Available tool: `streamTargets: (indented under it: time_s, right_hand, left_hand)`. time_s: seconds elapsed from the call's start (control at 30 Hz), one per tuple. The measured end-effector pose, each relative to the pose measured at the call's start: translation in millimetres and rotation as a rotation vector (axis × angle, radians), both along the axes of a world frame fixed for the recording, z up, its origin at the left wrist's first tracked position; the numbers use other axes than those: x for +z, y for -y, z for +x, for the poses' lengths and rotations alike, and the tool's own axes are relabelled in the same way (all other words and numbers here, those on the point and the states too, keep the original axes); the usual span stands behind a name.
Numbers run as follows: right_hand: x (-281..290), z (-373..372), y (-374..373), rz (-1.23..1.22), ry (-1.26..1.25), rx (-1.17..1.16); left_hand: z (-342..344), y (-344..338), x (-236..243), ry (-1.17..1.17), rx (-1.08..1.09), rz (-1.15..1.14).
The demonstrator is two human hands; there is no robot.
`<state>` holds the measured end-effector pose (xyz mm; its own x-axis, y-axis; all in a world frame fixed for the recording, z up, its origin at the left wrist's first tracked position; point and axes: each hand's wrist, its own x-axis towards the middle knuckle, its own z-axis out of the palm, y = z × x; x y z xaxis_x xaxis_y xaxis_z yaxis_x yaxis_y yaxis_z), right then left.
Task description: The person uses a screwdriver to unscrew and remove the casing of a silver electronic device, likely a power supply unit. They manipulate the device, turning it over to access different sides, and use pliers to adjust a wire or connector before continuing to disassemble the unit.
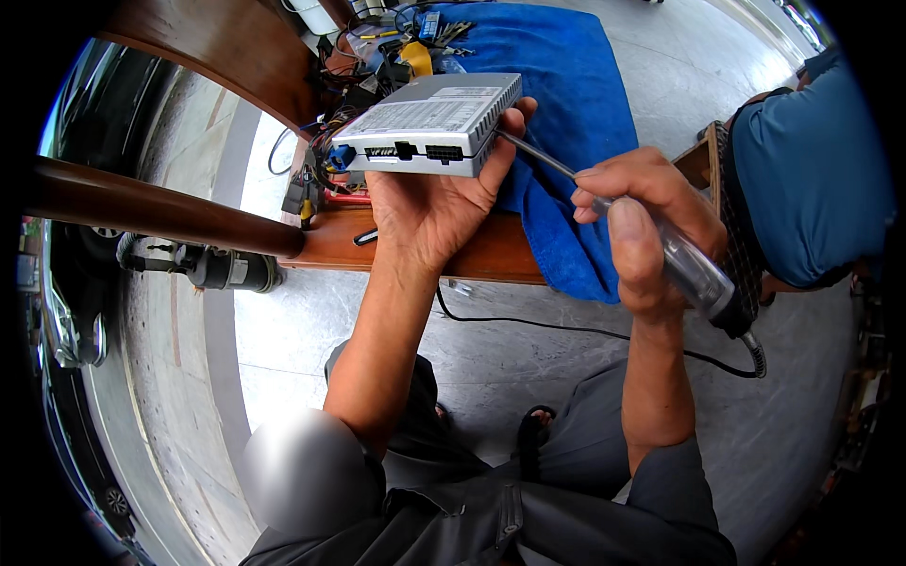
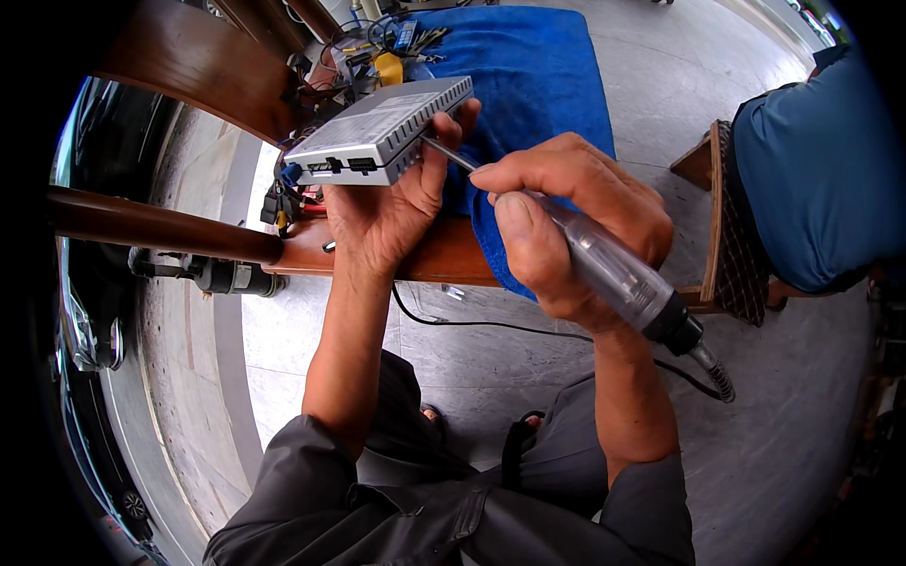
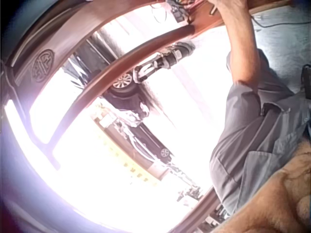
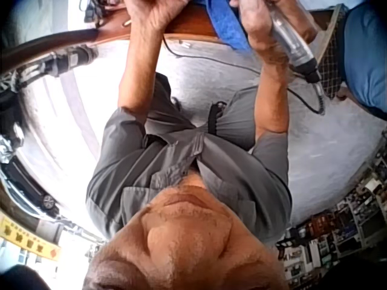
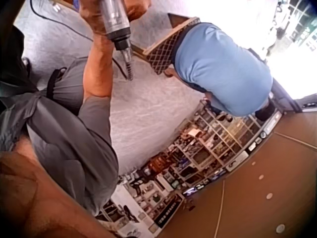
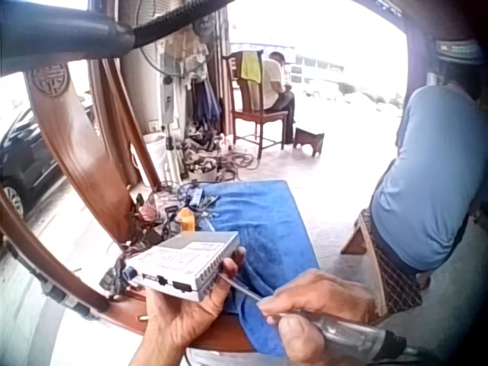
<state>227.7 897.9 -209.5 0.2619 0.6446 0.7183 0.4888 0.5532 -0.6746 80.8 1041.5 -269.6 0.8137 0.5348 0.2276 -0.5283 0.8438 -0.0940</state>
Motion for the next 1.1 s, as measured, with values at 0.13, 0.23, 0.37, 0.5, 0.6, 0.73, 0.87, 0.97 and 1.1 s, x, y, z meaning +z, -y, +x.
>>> streamTargets:
  time_s: [0.13, 0.23, 0.37, 0.5, 0.6, 0.73, 0.87, 0.97, 1.1]
  right_hand:
    - [-4.4, 0.7, -2.1, -0.006, -0.043, 0.029]
    - [-5.2, 1.2, -3.9, -0.002, -0.048, 0.055]
    - [-15.6, 6.8, -7.4, 0.074, 0.102, 0.059]
    - [-21.1, -1.5, -14.0, 0.178, 0.225, 0.035]
    - [-22.1, -3.9, -13.9, 0.228, 0.329, -0.018]
    - [-18.9, -7.4, -10.5, 0.201, 0.317, -0.026]
    - [-20.3, -1.4, -5.8, 0.061, -0.011, 0.05]
    - [-17.5, 1.9, -0.9, -0.051, -0.206, 0.075]
    - [-24.1, 25.0, 3.2, -0.099, -0.346, 0.031]
  left_hand:
    - [-0.1, -0.6, -1.3, 0.011, -0.006, 0.012]
    - [-0.1, -1.0, -2.2, 0.01, -0.008, 0.022]
    - [2.4, -3.0, -4.0, 0.041, -0.007, 0.089]
    - [-2.4, -3.5, -3.7, 0.029, 0.007, 0.047]
    - [0.7, -2.6, -3.5, 0.034, -0.002, 0.055]
    - [1.1, -3.7, -6.9, 0.025, 0.017, 0.131]
    - [-2.2, -2.7, -4.6, 0.019, 0.001, 0.134]
    - [-2.0, 0.8, -3.6, -0.026, 0.046, 0.123]
    - [-3.9, 5.5, 2.0, -0.217, 0.204, 0.125]
